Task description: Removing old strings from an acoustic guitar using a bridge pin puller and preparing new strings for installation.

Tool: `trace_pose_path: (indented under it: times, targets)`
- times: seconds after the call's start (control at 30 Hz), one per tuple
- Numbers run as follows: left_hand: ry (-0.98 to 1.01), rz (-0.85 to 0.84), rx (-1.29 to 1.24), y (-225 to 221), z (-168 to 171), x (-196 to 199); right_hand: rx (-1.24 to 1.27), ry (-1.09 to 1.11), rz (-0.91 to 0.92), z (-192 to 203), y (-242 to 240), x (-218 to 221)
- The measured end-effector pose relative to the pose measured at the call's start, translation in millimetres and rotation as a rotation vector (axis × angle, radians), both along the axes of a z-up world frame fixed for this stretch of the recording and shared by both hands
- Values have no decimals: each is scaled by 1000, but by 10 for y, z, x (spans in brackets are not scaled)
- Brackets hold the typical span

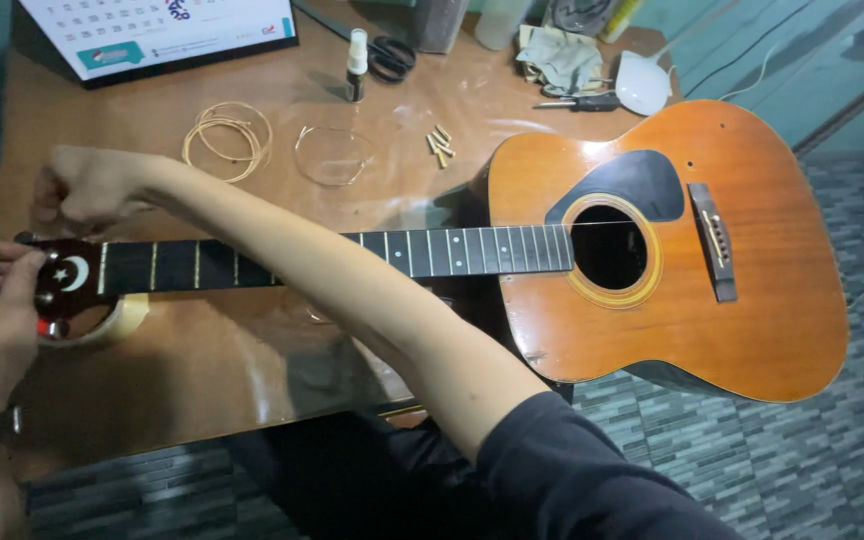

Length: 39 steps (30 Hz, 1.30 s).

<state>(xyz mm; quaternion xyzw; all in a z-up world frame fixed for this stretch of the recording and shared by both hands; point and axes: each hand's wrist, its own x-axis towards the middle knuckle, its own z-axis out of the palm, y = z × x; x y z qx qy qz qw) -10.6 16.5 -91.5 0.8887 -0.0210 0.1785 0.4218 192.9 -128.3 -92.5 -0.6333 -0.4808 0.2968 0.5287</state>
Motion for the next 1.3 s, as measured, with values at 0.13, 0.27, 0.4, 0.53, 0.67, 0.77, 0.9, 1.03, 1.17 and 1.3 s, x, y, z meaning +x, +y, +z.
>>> trace_pose_path:
  times: [0.13, 0.27, 0.4, 0.53, 0.67, 0.77, 0.9, 1.03, 1.17, 1.3]
  targets:
    - [-35, -31, 19, 58, -121, 27, -346, -76, -41, 311, 0, -99]
    - [-9, -24, -48, 50, -71, 10, -178, -263, -98, 277, 32, -138]
    - [87, 55, -35, -116, 237, -20, -300, -55, -203, 822, -265, -383]
    - [-13, 127, 209, -255, 570, -1, -313, -299, -44, 467, -187, -107]
    - [-87, 85, 150, -325, 777, -71, -443, -86, 96, 762, -192, -291]
    - [-90, 79, 89, -339, 789, -23, -508, -142, 26, 750, -182, -228]
    - [-149, 75, 81, -307, 753, 10, -349, 4, 10, 553, -181, -132]
    - [-169, 72, 112, -295, 766, 5, -302, -284, 94, 791, -260, -206]
    - [-142, 90, 109, -324, 802, 0, -326, -361, 44, 896, -289, -327]
    - [-128, 102, 69, -320, 769, 2, -371, -26, -122, 1011, -325, -484]
